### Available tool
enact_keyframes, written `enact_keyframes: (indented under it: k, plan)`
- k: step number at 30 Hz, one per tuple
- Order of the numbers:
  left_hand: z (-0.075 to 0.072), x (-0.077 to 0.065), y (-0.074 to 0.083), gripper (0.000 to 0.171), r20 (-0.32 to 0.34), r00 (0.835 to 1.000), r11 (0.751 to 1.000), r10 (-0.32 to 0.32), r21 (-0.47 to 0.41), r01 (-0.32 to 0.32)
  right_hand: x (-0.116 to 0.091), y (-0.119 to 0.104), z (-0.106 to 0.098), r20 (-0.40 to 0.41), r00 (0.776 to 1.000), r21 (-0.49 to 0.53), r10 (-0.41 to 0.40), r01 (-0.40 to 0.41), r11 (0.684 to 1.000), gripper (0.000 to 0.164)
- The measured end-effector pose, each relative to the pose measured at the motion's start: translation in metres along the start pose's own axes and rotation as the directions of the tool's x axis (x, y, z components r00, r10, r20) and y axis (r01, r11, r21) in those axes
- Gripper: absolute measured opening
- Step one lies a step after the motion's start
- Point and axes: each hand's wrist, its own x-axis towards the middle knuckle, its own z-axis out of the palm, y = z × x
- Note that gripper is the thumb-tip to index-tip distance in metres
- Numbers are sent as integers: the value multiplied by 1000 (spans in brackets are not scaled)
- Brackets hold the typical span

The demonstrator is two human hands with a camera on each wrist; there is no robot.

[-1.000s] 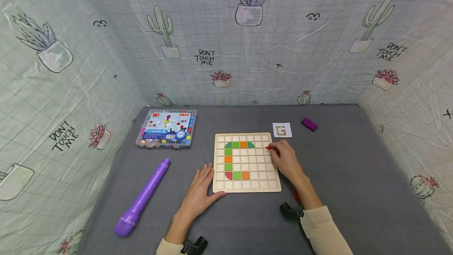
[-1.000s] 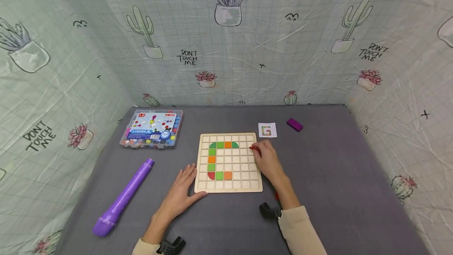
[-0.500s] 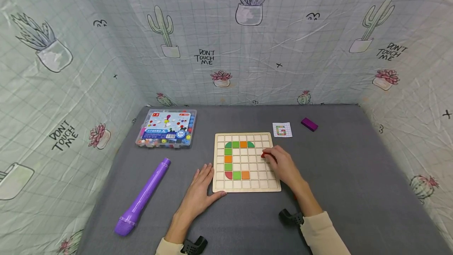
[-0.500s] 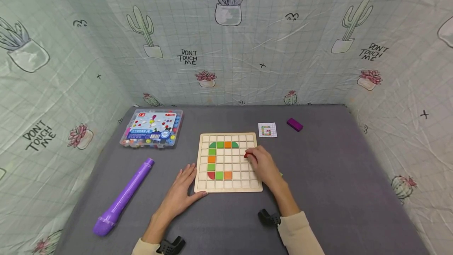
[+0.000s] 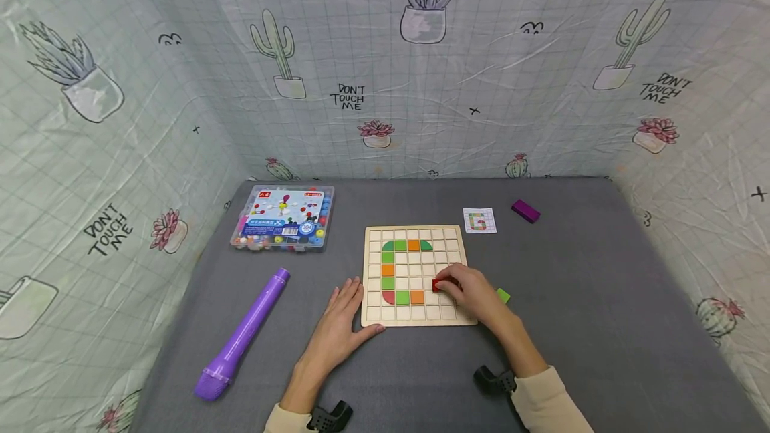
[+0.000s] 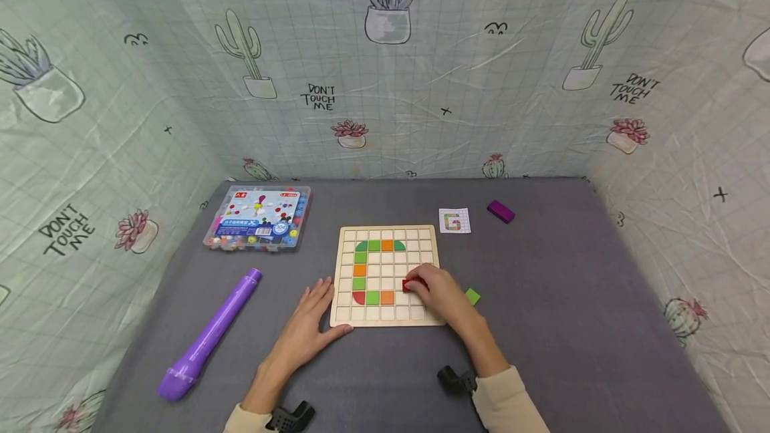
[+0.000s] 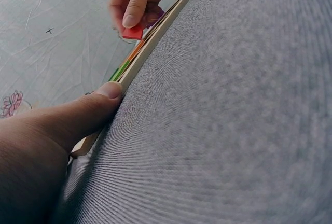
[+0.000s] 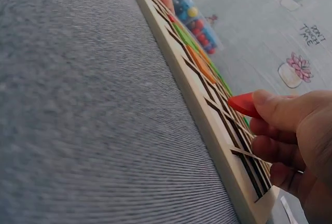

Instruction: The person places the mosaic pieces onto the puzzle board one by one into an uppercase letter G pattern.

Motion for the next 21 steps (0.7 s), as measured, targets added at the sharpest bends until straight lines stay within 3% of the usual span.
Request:
enact_keyframes:
  k: [8, 21]
  plan:
    - [-1, 0, 0, 92, 3, 1000, 1000, -1, -7, 1, -4, -5, 5, 53, 998, -19, -22, 23, 1000, 6]
    - [1, 0, -1, 93, -4, 1000, 1000, 2, -4, -2, -7, -4, 12, -22, 987, -39, -156, 155, 987, 7]
